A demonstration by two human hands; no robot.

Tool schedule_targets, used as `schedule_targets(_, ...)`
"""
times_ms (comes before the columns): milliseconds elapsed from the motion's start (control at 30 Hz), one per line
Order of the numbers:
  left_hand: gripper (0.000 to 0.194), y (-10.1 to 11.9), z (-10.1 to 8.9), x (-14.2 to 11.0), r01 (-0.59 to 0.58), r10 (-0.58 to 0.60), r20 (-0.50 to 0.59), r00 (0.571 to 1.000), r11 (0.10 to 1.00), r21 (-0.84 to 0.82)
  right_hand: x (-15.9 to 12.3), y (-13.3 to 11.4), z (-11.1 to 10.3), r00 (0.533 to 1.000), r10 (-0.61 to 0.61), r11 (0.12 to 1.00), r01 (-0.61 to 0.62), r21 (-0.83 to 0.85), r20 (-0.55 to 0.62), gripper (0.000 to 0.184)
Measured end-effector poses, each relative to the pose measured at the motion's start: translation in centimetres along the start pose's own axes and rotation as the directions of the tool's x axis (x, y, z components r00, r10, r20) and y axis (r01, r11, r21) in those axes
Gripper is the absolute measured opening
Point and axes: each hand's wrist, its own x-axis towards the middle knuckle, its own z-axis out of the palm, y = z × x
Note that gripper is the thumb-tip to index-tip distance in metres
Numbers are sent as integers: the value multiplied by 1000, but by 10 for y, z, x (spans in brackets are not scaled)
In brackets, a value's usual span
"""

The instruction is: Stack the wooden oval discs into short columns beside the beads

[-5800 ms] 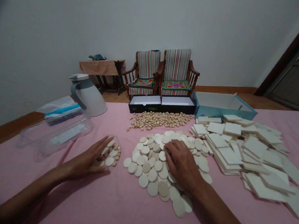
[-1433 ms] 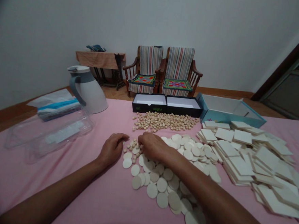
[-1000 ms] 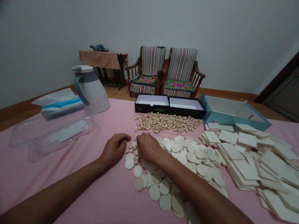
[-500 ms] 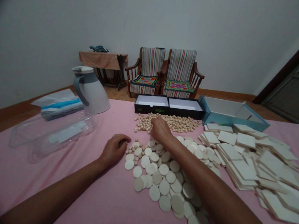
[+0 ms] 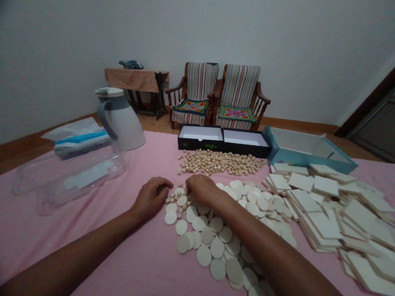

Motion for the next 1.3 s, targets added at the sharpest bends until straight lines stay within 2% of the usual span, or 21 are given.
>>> schedule_targets(67, 22, -1, 0, 0, -9, 9, 2, 1000, 1000, -2, 3, 3, -4, 1000, 24, 1000, -24, -10, -12, 24)
schedule_targets(133, 23, -1, 0, 0, -17, 17, 11, 1000, 1000, -8, 6, 9, -8, 992, 91, 996, -91, 4, -93, 25)
schedule_targets(233, 23, -1, 0, 0, -21, 21, 15, 1000, 1000, -14, 11, 17, -12, 927, 214, 977, -204, 64, -309, 29)
schedule_targets(267, 23, -1, -1, 0, -22, 22, 12, 1000, 1000, -15, 12, 18, -11, 910, 228, 974, -213, 82, -345, 28)
schedule_targets(333, 23, -1, -1, 0, -27, 27, 11, 1000, 1000, -16, 12, 15, -8, 931, 191, 981, -167, 102, -311, 26)
schedule_targets(433, 23, -1, -1, 0, -25, 26, 14, 1000, 1000, -15, 10, 3, 5, 985, 70, 991, -51, 125, -156, 19)
schedule_targets(567, 22, 0, -2, 0, -19, 19, 13, 1000, 1000, -18, 10, -9, 20, 992, 13, 995, 0, 102, -124, 22)
schedule_targets(667, 23, 0, -2, 0, -19, 19, 13, 1000, 1000, -14, 13, -7, 18, 992, 29, 996, -18, 92, -119, 21)
schedule_targets(733, 23, 0, -2, 0, -22, 22, 12, 1000, 1000, -7, 14, -1, 11, 981, 91, 992, -74, 104, -173, 22)
schedule_targets(833, 23, -1, -1, 0, -32, 33, 16, 999, 999, -9, 12, 8, -1, 912, 203, 977, -164, 138, -356, 29)
schedule_targets(867, 23, -1, -1, 0, -36, 36, 16, 999, 999, -10, 10, 9, -4, 904, 209, 975, -165, 146, -373, 30)
schedule_targets(900, 23, -1, -1, 0, -38, 38, 16, 999, 999, -10, 8, 10, -6, 919, 192, 978, -149, 148, -345, 29)
schedule_targets(967, 23, -2, 0, 0, -39, 39, 17, 999, 999, -4, 3, 7, -7, 974, 124, 985, -97, 146, -191, 25)
schedule_targets(1033, 22, -1, 0, 0, -35, 35, 16, 999, 999, 3, -2, 1, -4, 995, 75, 989, -67, 129, -59, 22)
schedule_targets(1300, 23, -1, 0, 0, -34, 34, 9, 999, 999, 1, -2, -12, 1, 999, 14, 1000, -15, 18, 31, 24)
